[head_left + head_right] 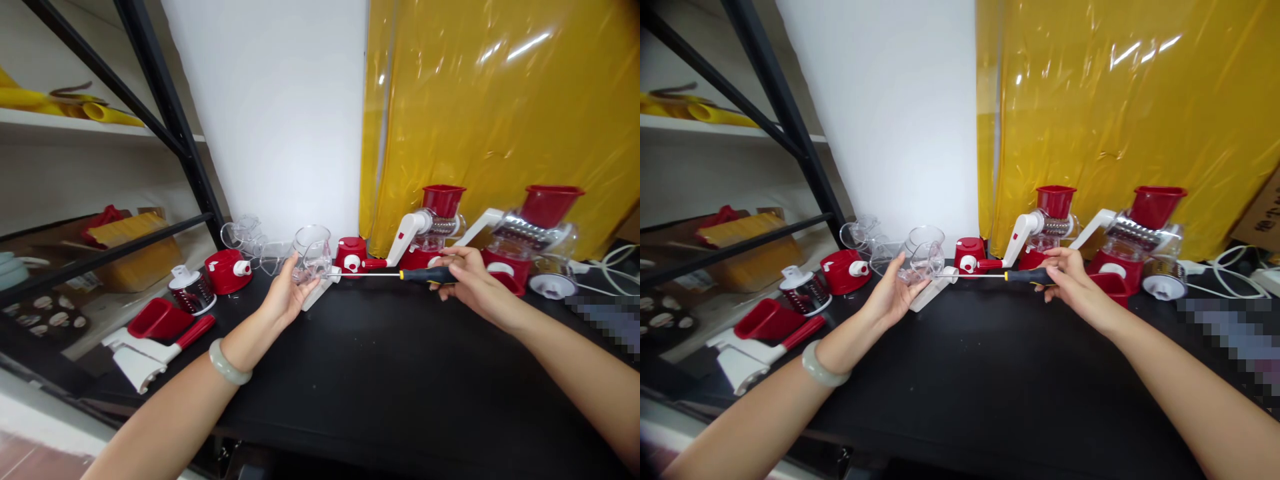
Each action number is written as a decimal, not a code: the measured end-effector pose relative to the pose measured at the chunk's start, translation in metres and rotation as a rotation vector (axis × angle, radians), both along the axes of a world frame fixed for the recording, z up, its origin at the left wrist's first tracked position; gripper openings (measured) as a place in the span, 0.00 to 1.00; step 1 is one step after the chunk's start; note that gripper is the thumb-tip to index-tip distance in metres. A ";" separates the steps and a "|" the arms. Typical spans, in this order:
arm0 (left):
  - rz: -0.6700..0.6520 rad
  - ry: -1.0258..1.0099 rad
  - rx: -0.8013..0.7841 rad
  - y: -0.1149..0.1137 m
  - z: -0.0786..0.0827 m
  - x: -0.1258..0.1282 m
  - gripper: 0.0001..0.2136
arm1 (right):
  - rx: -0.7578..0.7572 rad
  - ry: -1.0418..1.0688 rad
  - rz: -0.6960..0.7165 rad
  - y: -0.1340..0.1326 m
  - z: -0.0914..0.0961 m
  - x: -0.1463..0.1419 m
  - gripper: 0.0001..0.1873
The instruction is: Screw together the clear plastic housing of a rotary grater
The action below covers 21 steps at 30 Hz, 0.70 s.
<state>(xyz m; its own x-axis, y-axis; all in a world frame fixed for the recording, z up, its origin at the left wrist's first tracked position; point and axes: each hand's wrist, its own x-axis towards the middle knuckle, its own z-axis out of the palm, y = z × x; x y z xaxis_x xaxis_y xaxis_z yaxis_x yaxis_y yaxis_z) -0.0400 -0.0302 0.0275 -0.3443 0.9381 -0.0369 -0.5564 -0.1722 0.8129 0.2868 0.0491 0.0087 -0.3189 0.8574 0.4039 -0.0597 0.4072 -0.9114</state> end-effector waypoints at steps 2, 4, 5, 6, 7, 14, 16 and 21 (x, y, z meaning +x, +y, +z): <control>0.004 0.001 0.012 0.001 0.000 -0.001 0.14 | 0.011 0.048 0.035 -0.001 0.002 0.000 0.26; 0.000 0.007 0.006 0.000 0.000 -0.001 0.14 | 0.048 -0.004 0.019 -0.001 0.004 0.002 0.25; -0.003 0.010 0.000 0.000 0.000 -0.001 0.14 | 0.058 -0.050 -0.011 0.000 0.004 0.003 0.22; -0.009 0.013 -0.005 0.000 0.000 0.000 0.13 | 0.057 -0.101 -0.044 0.002 0.004 0.004 0.18; -0.014 0.016 -0.009 0.000 0.000 0.001 0.13 | 0.048 -0.152 -0.076 0.003 0.003 0.004 0.17; 0.000 0.010 -0.020 0.001 -0.001 0.000 0.14 | -0.091 0.037 -0.002 0.001 0.002 0.001 0.23; 0.011 0.000 -0.028 0.001 -0.001 0.000 0.13 | -0.068 0.024 0.037 0.002 0.004 0.003 0.27; -0.020 0.001 -0.020 -0.002 0.000 0.007 0.10 | 0.001 -0.197 -0.087 0.010 0.003 0.011 0.19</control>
<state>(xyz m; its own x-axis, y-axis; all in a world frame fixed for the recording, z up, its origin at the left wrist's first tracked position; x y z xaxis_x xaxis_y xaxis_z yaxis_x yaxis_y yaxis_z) -0.0326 -0.0323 0.0273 -0.3258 0.9438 -0.0551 -0.5586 -0.1451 0.8167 0.2973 0.0589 0.0121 -0.3169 0.8848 0.3416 0.1550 0.4036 -0.9017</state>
